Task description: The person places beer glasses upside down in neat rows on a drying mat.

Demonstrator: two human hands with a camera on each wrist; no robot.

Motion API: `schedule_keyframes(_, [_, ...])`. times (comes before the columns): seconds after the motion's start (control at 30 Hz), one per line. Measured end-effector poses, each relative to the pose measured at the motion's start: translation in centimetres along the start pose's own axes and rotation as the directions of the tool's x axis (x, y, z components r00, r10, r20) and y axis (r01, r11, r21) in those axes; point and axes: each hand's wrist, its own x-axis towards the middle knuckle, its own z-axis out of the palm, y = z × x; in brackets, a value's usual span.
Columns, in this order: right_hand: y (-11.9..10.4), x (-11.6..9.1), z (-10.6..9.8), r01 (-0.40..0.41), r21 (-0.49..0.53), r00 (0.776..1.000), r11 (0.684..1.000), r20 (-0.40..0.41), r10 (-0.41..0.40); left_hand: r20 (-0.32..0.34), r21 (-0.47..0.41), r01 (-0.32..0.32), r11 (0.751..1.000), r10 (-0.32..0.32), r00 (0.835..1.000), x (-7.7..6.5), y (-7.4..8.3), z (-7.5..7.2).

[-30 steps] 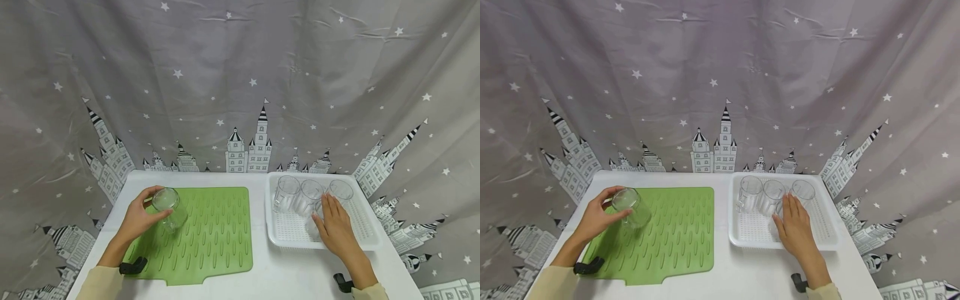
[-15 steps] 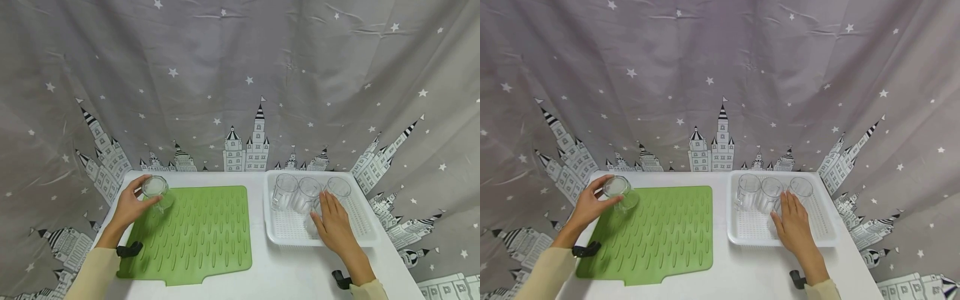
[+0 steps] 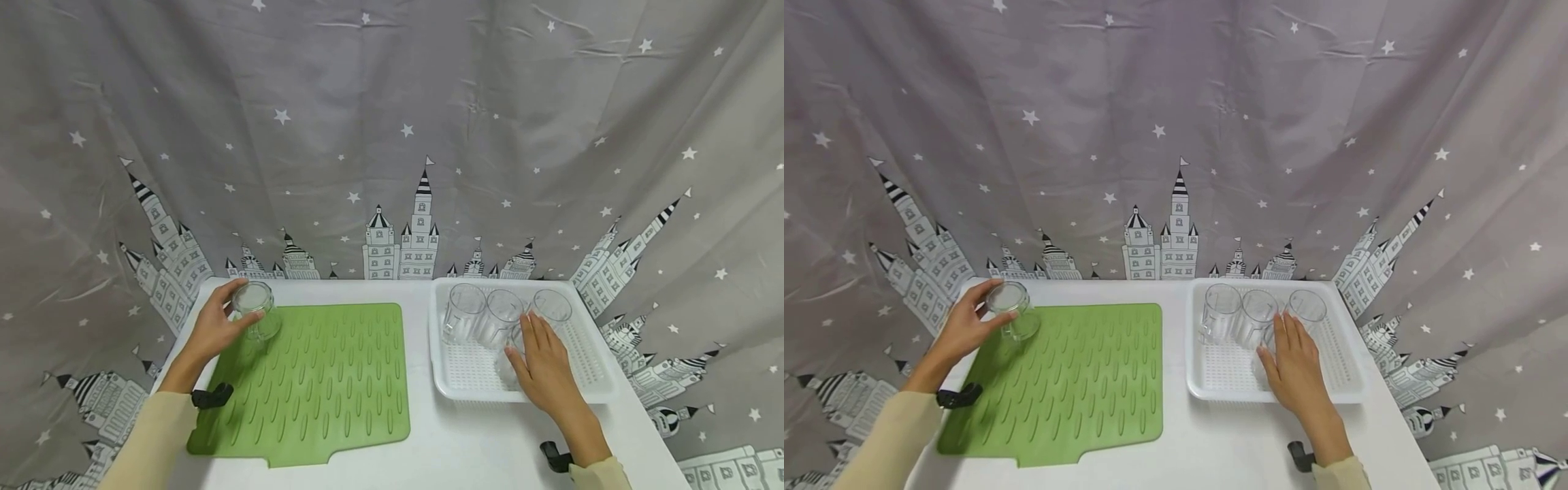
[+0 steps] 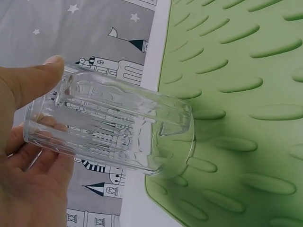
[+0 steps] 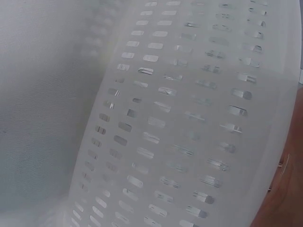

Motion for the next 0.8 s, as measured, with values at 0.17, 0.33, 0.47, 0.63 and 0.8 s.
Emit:
schedule_keyframes(0.17, [0.0,-0.1,0.1,-0.013,0.000,1.000,1.000,0.008,0.013,0.035,-0.011,0.002,1.000,-0.001,0.999,0.3,-0.1,-0.1])
schedule_keyframes(0.33, [0.0,-0.1,0.2,-0.026,-0.001,0.999,1.000,0.021,0.026,0.061,-0.027,0.025,0.999,-0.024,0.998,0.2,-0.2,-0.5])
schedule_keyframes(0.47, [0.0,-0.1,0.1,-0.032,-0.003,0.999,0.999,0.029,0.032,0.093,-0.025,0.040,0.999,-0.037,0.995,0.3,-0.4,-0.8])
schedule_keyframes(0.63, [0.0,0.0,0.0,-0.028,-0.007,0.999,1.000,0.024,0.028,0.115,-0.037,0.060,0.997,-0.056,0.992,0.3,-0.6,-1.0])
schedule_keyframes(0.8, [0.0,0.0,0.0,-0.030,-0.002,0.999,1.000,0.029,0.030,0.107,-0.053,0.057,0.997,-0.051,0.993,0.0,-0.6,-1.2])
